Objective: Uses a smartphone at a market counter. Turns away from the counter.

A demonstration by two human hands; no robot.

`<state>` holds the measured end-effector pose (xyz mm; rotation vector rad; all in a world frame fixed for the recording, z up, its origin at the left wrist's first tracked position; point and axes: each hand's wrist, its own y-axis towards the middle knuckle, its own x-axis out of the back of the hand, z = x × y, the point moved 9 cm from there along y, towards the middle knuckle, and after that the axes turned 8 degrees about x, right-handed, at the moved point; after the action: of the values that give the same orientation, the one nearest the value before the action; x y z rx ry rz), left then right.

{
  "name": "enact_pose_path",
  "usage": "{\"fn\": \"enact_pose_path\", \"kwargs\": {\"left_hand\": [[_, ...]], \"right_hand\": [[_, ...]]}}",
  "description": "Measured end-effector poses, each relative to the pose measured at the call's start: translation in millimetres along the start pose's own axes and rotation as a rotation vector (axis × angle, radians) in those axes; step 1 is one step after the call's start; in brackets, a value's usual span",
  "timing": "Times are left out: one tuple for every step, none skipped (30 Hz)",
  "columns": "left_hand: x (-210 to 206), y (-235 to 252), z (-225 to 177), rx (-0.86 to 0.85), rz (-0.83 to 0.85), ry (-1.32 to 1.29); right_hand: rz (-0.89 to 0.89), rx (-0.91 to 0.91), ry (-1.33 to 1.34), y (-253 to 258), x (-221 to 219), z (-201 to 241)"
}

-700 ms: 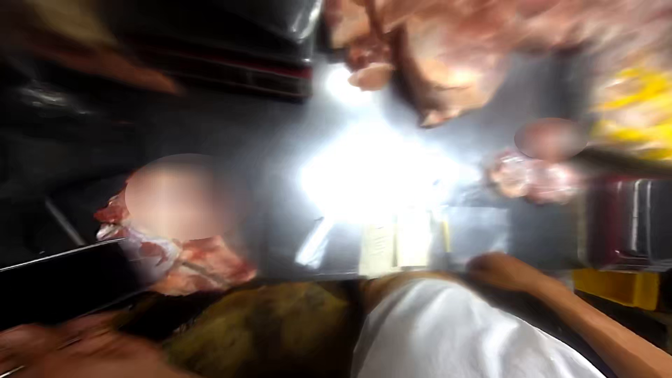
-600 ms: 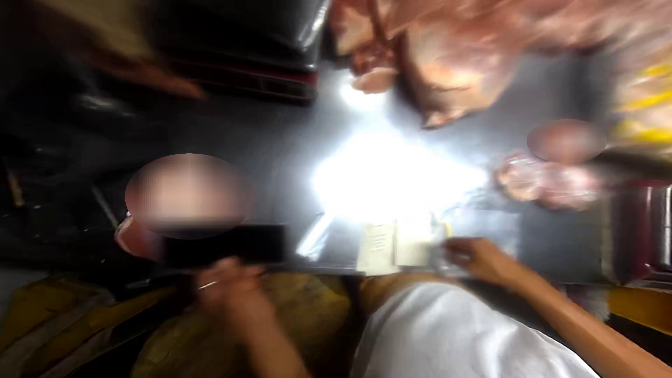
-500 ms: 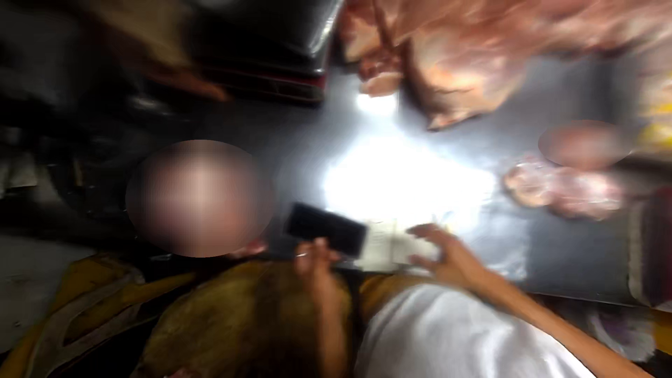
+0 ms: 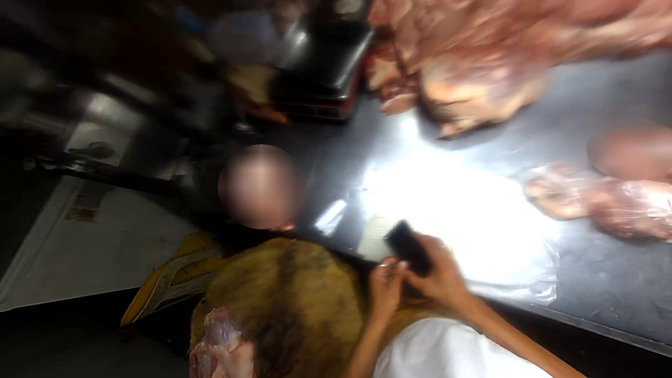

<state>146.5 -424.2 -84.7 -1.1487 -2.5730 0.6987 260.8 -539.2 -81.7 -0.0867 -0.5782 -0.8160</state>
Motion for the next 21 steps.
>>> {"fn": "enact_pose_path", "kwargs": {"left_hand": [[8.5,5.8,-4.2,-0.032,0.018,0.05],[23.5,15.6,-9.8,-0.061,-0.016,0.122],[44.5,29.2,-16.2,-0.083,-0.096,0.216],[70.0,46.0,-22.8,-0.1,-0.212,0.348],[96.4,64.8,-28.4,-0.116,-0.329,0.504],[120.2,84.8,-32.7,-0.143,-0.418,0.644],[139.5,105.2,-33.7,-0.158,-0.467,0.746],[153.0,125.1,-32.8,-0.155,-0.484,0.821],[160.6,141.7,-30.2,-0.135,-0.48,0.891],[163.9,153.0,-25.8,-0.103,-0.46,0.961],[164.0,160.2,-22.2,-0.076,-0.437,1.021],[161.9,163.5,-19.5,-0.049,-0.415,1.057],[159.2,162.9,-17.2,-0.029,-0.406,1.057],[156.6,161.3,-16.8,-0.018,-0.408,1.017],[153.8,158.5,-17.5,-0.011,-0.415,0.939],[149.6,154.2,-17.1,-0.01,-0.416,0.856],[143.1,149.7,-16.3,-0.022,-0.414,0.797],[135.6,146.3,-14.3,-0.054,-0.415,0.767],[128.7,143.6,-9.3,-0.089,-0.418,0.763],[123.5,141.2,-1.1,-0.121,-0.425,0.776],[120.5,139.6,7.4,-0.15,-0.439,0.786]], "right_hand": [[-0.034,-0.019,0.022,-4.1,3.1,-5.2],[-0.06,-0.037,0.027,-8.1,6.7,-10.3],[-0.075,-0.048,0.029,-11.2,10.1,-14.5],[-0.078,-0.055,0.028,-13.1,12.4,-17.7],[-0.073,-0.055,0.026,-13.3,13.6,-19.3],[-0.063,-0.051,0.024,-11.8,13.1,-19.3],[-0.052,-0.044,0.023,-8.9,11.7,-17.4],[-0.046,-0.03,0.018,-3.5,9.7,-14.9],[-0.038,-0.018,0.01,3.0,7.2,-12.6],[-0.025,-0.009,0.001,9.1,3.4,-10.5],[-0.01,0.001,-0.007,16.0,-1.9,-9.2],[0.006,0.014,-0.024,23.0,-7.6,-8.5],[0.028,0.017,-0.043,29.1,-14.0,-8.6],[0.056,0.01,-0.058,36.1,-21.1,-9.1],[0.083,0.003,-0.068,44.1,-28.4,-9.0],[0.108,-0.002,-0.075,51.0,-36.0,-7.8],[0.135,-0.002,-0.084,58.2,-43.8,-5.7],[0.164,0.008,-0.092,66.2,-52.4,-2.6],[0.201,0.02,-0.103,73.7,-62.0,1.2],[0.247,0.029,-0.116,80.0,-73.1,4.4],[0.301,0.037,-0.135,86.4,-85.2,6.5]]}}
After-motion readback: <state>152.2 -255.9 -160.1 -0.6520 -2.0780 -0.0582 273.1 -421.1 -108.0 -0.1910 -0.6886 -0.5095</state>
